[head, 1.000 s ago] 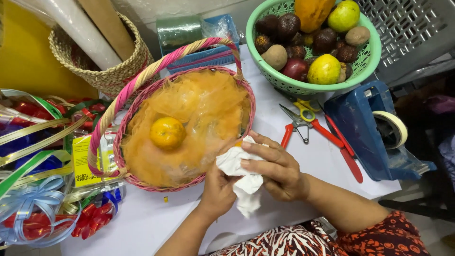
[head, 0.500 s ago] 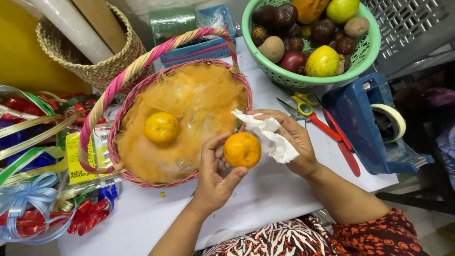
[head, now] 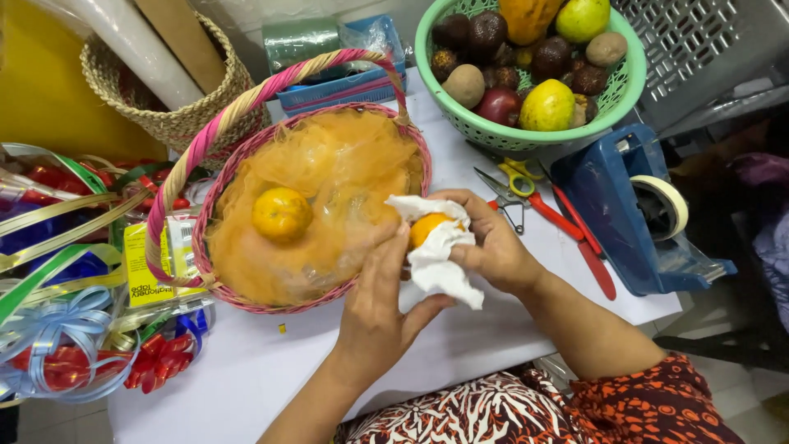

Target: Cleaning individual fruits with a cloth and arranging them into a decorative gift basket.

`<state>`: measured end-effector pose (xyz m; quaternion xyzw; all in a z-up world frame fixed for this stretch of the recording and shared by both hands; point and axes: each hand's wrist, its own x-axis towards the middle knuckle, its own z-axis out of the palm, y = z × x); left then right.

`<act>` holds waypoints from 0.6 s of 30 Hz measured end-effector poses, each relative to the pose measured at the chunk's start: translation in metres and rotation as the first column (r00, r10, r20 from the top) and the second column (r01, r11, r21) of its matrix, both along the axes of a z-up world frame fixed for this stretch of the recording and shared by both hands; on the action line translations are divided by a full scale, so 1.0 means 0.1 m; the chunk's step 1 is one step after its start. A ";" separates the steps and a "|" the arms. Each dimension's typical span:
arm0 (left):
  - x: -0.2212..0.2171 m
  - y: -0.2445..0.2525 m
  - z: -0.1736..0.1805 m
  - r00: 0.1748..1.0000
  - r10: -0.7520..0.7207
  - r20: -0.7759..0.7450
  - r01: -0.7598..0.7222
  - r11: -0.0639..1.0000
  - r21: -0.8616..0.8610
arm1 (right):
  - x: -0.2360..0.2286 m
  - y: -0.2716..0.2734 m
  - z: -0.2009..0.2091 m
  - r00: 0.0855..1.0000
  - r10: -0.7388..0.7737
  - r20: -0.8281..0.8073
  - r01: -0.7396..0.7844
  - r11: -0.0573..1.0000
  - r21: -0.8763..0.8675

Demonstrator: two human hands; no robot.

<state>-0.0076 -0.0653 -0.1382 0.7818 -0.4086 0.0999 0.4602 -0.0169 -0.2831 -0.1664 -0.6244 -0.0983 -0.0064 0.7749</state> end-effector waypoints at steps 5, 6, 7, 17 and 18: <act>-0.24 0.35 0.50 0.968 -0.248 -0.029 0.248 0.949 0.194 | 0.13 -0.12 -0.06 0.961 -0.244 -0.131 0.274 0.908 0.318; -0.29 0.51 0.45 0.969 -0.247 -0.028 0.248 0.949 0.196 | 0.15 -0.13 -0.03 0.961 -0.243 -0.129 0.273 0.907 0.320; -0.34 0.67 0.39 0.931 -0.311 -0.193 0.356 0.889 0.286 | 0.17 -0.14 -0.01 0.964 -0.204 -0.169 0.258 0.872 0.417; -0.75 1.64 -1.38 0.256 -0.093 -0.962 0.869 0.459 0.186 | 0.23 -0.19 -0.24 0.950 -0.243 -0.196 0.312 0.788 0.532; -0.85 1.65 -1.48 0.254 -0.094 -0.963 0.869 0.459 0.185 | 0.24 -0.19 -0.21 0.950 -0.244 -0.197 0.313 0.788 0.531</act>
